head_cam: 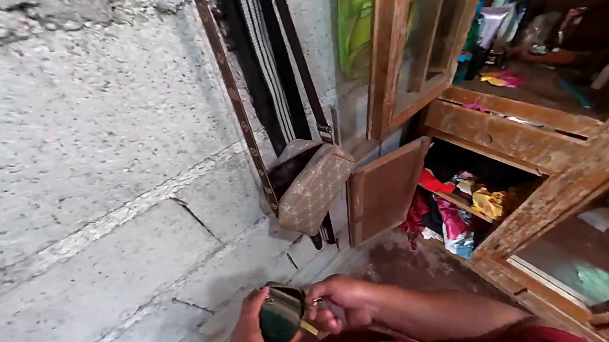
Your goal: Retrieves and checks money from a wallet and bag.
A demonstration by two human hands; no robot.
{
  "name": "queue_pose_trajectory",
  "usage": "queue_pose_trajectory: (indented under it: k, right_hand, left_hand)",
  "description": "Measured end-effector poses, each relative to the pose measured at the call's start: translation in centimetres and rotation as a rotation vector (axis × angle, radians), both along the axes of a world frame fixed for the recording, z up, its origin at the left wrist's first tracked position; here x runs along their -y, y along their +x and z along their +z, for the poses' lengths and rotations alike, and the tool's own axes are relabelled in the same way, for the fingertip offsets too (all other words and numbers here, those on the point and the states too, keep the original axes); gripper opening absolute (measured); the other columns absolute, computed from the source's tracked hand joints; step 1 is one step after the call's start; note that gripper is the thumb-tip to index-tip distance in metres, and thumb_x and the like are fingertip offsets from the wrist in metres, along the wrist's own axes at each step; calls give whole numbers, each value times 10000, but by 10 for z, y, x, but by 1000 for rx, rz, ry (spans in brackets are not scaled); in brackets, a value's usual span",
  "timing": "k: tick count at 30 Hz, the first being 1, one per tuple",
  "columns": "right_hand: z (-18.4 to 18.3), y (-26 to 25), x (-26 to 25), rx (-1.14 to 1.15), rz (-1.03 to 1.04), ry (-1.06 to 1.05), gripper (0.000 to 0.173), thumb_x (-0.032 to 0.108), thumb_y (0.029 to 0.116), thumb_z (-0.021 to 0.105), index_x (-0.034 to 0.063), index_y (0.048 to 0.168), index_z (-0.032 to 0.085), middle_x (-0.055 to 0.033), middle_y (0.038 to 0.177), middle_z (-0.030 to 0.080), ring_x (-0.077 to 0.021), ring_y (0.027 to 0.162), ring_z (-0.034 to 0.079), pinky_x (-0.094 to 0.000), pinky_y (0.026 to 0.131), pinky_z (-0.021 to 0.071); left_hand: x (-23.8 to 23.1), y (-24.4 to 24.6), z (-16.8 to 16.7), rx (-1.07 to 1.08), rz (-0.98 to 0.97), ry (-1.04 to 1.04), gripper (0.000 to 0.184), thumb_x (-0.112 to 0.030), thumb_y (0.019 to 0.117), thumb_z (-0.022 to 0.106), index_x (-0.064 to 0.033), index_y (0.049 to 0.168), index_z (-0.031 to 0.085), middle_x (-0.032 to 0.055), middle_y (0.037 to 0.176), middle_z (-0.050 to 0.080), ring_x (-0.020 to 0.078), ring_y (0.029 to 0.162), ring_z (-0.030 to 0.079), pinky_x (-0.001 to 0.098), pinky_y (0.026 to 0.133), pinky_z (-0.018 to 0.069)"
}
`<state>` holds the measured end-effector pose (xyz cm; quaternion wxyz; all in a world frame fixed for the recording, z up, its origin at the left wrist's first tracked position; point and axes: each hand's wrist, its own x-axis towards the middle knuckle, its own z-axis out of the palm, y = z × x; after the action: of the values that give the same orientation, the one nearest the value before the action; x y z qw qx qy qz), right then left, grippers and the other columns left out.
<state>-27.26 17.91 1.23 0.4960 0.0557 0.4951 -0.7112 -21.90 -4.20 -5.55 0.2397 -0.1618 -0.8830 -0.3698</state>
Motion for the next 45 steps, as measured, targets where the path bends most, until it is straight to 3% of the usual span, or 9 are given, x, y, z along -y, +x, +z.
queue_pose_trajectory:
  k: [7,9,11,14,17,21,25,28,45]
  right_hand:
    - [12,-50,-33,-166,195,-22,375,255,1102,357,107,872,612,73,550,532,-17,453,490,-172,465,433]
    - [21,-69,-47,-564,232,31,386,230,1104,348,58,972,668,70,581,573,-1,488,526,-170,499,461]
    - [37,-90,-60,-1323,100,197,304,188,1066,486,8,1035,729,23,760,677,-22,665,613,-220,636,522]
    - [58,-148,-69,-2041,-56,572,395,344,967,667,78,1255,717,-138,1256,709,-304,960,740,-496,755,615]
    - [63,-188,-81,-2006,195,745,566,279,931,742,115,1450,585,-206,1335,646,-414,1003,713,-600,776,584]
    - [29,-201,-118,-2184,151,493,123,119,899,652,108,961,757,-130,1091,725,-328,948,709,-476,750,608]
    - [-8,-186,-162,-2120,65,357,167,153,981,594,138,953,759,-90,1156,720,-229,997,684,-338,843,581]
    - [-25,-181,-170,-2085,9,291,156,136,1002,592,139,1006,747,-84,1197,709,-195,1052,665,-275,907,553]
    - [-23,-191,-156,-2051,19,194,147,131,1013,597,111,1024,742,-100,1207,693,-160,1172,640,-253,1011,520]
  left_hand:
    - [-26,-33,15,94,-236,-140,836,-269,650,900,-62,1389,568,249,1395,583,386,1164,664,539,881,592]
    - [-32,-47,24,36,-205,-161,805,-317,678,878,-125,1395,567,217,1385,596,373,1177,655,542,891,585]
    - [-38,-55,44,42,-103,-21,869,-360,688,862,-17,1418,537,242,1364,602,317,1210,638,495,972,555]
    - [-44,-72,71,-30,20,270,977,-436,778,790,-9,1532,339,116,1447,549,45,1251,577,263,1042,512]
    - [-54,-91,107,40,-13,684,869,-474,834,771,-273,1558,334,-22,1359,615,97,1107,677,318,910,612]
    - [-82,-134,140,321,-82,1047,899,-573,730,815,-321,1495,415,77,1188,698,249,960,727,436,803,635]
    - [-126,-171,131,159,64,509,844,-282,785,821,-91,1485,390,70,1273,648,114,1061,693,334,868,620]
    - [-137,-189,113,-91,155,168,799,-286,762,856,24,1402,491,251,1357,557,281,1219,605,434,991,543]
    - [-128,-210,96,-183,328,148,836,-280,749,890,6,1417,476,279,1411,507,338,1202,620,466,945,569]
